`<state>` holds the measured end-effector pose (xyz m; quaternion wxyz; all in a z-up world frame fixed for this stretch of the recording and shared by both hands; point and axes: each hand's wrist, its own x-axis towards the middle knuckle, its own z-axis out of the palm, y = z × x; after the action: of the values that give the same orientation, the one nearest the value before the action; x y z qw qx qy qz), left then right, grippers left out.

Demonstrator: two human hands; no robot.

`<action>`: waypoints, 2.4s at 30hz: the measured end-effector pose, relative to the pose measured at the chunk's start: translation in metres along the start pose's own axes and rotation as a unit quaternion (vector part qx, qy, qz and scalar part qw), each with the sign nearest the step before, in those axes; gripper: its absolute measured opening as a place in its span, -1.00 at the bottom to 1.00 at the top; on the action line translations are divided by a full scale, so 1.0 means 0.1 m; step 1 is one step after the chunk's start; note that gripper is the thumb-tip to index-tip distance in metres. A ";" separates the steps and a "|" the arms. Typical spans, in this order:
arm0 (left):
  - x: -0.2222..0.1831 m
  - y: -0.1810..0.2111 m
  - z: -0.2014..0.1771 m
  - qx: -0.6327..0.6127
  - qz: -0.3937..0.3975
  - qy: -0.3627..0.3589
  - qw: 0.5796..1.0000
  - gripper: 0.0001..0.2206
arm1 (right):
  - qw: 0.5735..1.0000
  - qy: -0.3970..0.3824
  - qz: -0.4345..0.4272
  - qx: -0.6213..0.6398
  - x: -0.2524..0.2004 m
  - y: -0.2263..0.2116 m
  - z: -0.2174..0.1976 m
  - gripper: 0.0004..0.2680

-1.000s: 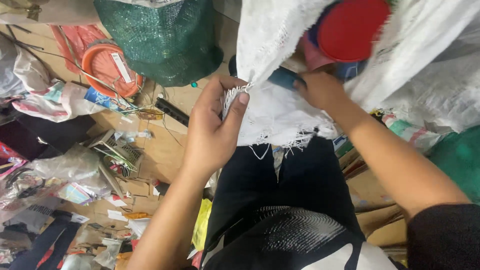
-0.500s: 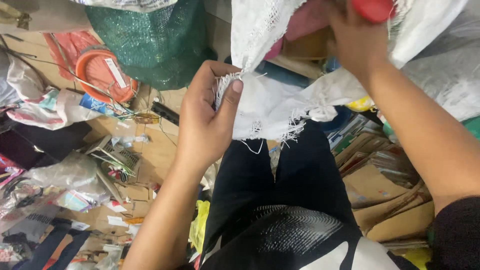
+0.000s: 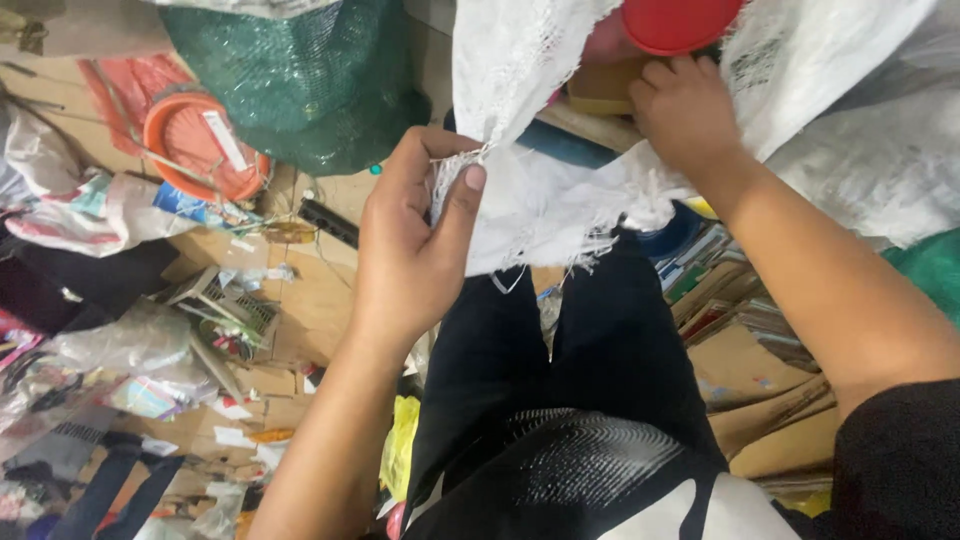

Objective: Sorting through various plastic containers and a toy gun from bags on the floor.

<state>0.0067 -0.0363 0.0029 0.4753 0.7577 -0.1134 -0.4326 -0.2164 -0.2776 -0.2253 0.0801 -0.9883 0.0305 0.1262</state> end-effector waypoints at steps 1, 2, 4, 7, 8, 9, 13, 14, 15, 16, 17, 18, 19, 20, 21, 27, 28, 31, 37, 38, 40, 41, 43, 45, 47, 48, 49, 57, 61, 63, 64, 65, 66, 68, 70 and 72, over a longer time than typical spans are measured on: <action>0.00 -0.04 0.01 -0.041 -0.038 -0.002 0.998 -0.88 | 1.000 0.007 -0.011 0.019 0.05 0.04 -0.10 -0.91; 0.03 -0.04 0.02 -0.044 -0.033 -0.002 0.998 -0.88 | 1.000 0.009 -0.010 0.014 0.02 0.13 -0.22 -0.91; 0.00 -0.04 -0.01 -0.012 0.006 0.005 1.000 -0.89 | 0.998 0.011 -0.004 0.059 -0.03 0.20 -0.43 -0.88; 0.03 0.10 -0.04 0.002 0.044 0.011 0.999 -0.90 | 0.989 -0.039 0.056 0.129 0.07 0.43 -1.27 -0.88; 0.01 0.07 -0.04 0.002 0.044 0.010 0.999 -0.90 | 0.989 -0.039 0.056 0.128 0.09 0.49 -1.48 -0.88; 0.01 0.04 -0.03 -0.029 0.027 0.001 0.999 -0.89 | 0.981 -0.038 0.072 0.174 0.15 0.49 -1.68 -0.88; 0.03 -0.08 -0.01 -0.070 0.046 -0.003 0.996 -0.87 | 0.922 -0.036 0.131 0.362 0.13 0.59 -1.72 -0.88; 0.06 -0.02 -0.02 -0.070 0.045 -0.004 0.997 -0.87 | 0.900 -0.037 0.146 0.408 0.10 0.69 -1.59 -0.88; 0.11 0.04 -0.02 -0.086 0.051 0.006 0.995 -0.87 | 0.877 -0.036 0.162 0.451 0.05 0.79 -1.46 -0.88; 0.15 0.10 -0.02 -0.103 0.057 0.016 0.993 -0.86 | 0.852 -0.035 0.177 0.492 -0.01 0.90 -1.35 -0.88; 0.20 0.01 -0.04 -0.104 0.059 0.016 0.993 -0.86 | 0.824 -0.033 0.189 0.533 -0.03 1.01 -1.21 -0.88; 0.24 -0.07 -0.06 -0.125 0.079 0.025 0.989 -0.88 | 0.795 -0.031 0.200 0.572 -0.05 1.13 -1.09 -0.88; 0.29 -0.16 -0.08 -0.147 0.099 0.034 0.984 -0.90 | 0.764 -0.029 0.210 0.609 -0.08 1.24 -0.96 -0.87; 0.36 -0.12 -0.11 -0.148 0.101 0.035 0.983 -0.90 | 0.731 -0.026 0.219 0.645 -0.09 1.32 -0.88 -0.87; 0.40 -0.08 -0.15 -0.158 0.121 0.044 0.979 -0.89 | 0.694 -0.027 0.232 0.681 -0.15 1.37 -0.80 -0.87; 0.54 -0.16 -0.23 -0.175 0.155 0.055 0.971 -0.90 | 0.422 -0.004 0.225 0.878 -0.35 1.14 -0.79 -0.86; 0.54 -0.19 -0.23 -0.162 0.139 0.050 0.976 -0.89 | 0.295 0.006 0.181 0.938 -0.37 1.04 -0.78 -0.85; 0.55 -0.16 -0.23 -0.126 0.158 0.058 0.978 -0.88 | 0.227 0.010 0.233 0.946 -0.42 0.89 -0.70 -0.84; 0.56 -0.03 -0.24 -0.140 0.149 0.052 0.977 -0.87 | 0.186 -0.003 0.176 0.967 -0.53 0.93 -0.49 -0.86; 0.54 -0.07 -0.24 -0.140 0.148 0.051 0.978 -0.87 | 0.186 -0.001 0.178 0.966 -0.56 0.94 -0.49 -0.86; 0.54 -0.15 -0.25 -0.133 0.143 0.059 0.979 -0.88 | 0.199 -0.009 0.141 0.970 -0.55 0.99 -0.48 -0.87; 0.54 -0.14 -0.24 -0.132 0.145 0.059 0.979 -0.88 | 0.200 -0.009 0.139 0.970 -0.53 0.99 -0.50 -0.87; 0.52 -0.11 -0.21 -0.152 0.142 0.057 0.976 -0.88 | 0.203 -0.027 0.076 0.976 -0.52 0.95 -0.55 -0.87; 0.52 -0.12 -0.22 -0.148 0.136 0.061 0.978 -0.88 | 0.215 -0.027 0.096 0.972 -0.49 0.93 -0.58 -0.86; 0.52 -0.17 -0.24 -0.146 0.134 0.065 0.978 -0.89 | 0.230 -0.025 0.114 0.966 -0.50 0.95 -0.55 -0.82; 0.52 -0.20 -0.25 -0.143 0.142 0.070 0.977 -0.89 | 0.207 -0.041 0.064 0.975 -0.53 0.97 -0.50 -0.82; 0.52 -0.24 -0.27 -0.140 0.151 0.077 0.976 -0.88 | 0.183 -0.057 0.012 0.981 -0.53 1.00 -0.43 -0.81; 0.50 -0.25 -0.26 -0.136 0.124 0.095 0.978 -0.87 | 0.181 -0.041 0.050 0.981 -0.61 0.88 -0.47 -0.72; 0.47 -0.25 -0.28 -0.106 0.120 0.103 0.982 -0.87 | 0.183 -0.035 0.059 0.981 -0.65 0.85 -0.45 -0.74; 0.46 -0.26 -0.28 -0.120 0.123 0.097 0.980 -0.86 | 0.180 -0.039 0.063 0.981 -0.64 0.84 -0.47 -0.74; 0.46 -0.26 -0.28 -0.134 0.126 0.090 0.979 -0.86 | 0.176 -0.042 0.065 0.981 -0.62 0.83 -0.48 -0.73; 0.46 -0.27 -0.28 -0.134 0.126 0.090 0.979 -0.86 | 0.176 -0.042 0.065 0.981 -0.62 0.83 -0.48 -0.73; 0.45 -0.28 -0.29 -0.141 0.127 0.087 0.978 -0.86 | 0.162 -0.035 0.080 0.983 -0.63 0.82 -0.47 -0.73; 0.44 -0.30 -0.29 -0.148 0.128 0.084 0.977 -0.87 | 0.148 -0.027 0.097 0.984 -0.64 0.82 -0.46 -0.73; 0.44 -0.31 -0.30 -0.139 0.126 0.085 0.978 -0.88 | 0.170 -0.039 0.066 0.982 -0.64 0.81 -0.45 -0.73; 0.44 -0.30 -0.30 -0.141 0.125 0.087 0.978 -0.88 | 0.181 -0.038 0.065 0.981 -0.64 0.80 -0.44 -0.73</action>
<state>0.0490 -0.0275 -0.0404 0.6359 0.6973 -0.1033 -0.3141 -0.2742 -0.3610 -0.1789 0.9766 -0.0938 0.1903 0.0356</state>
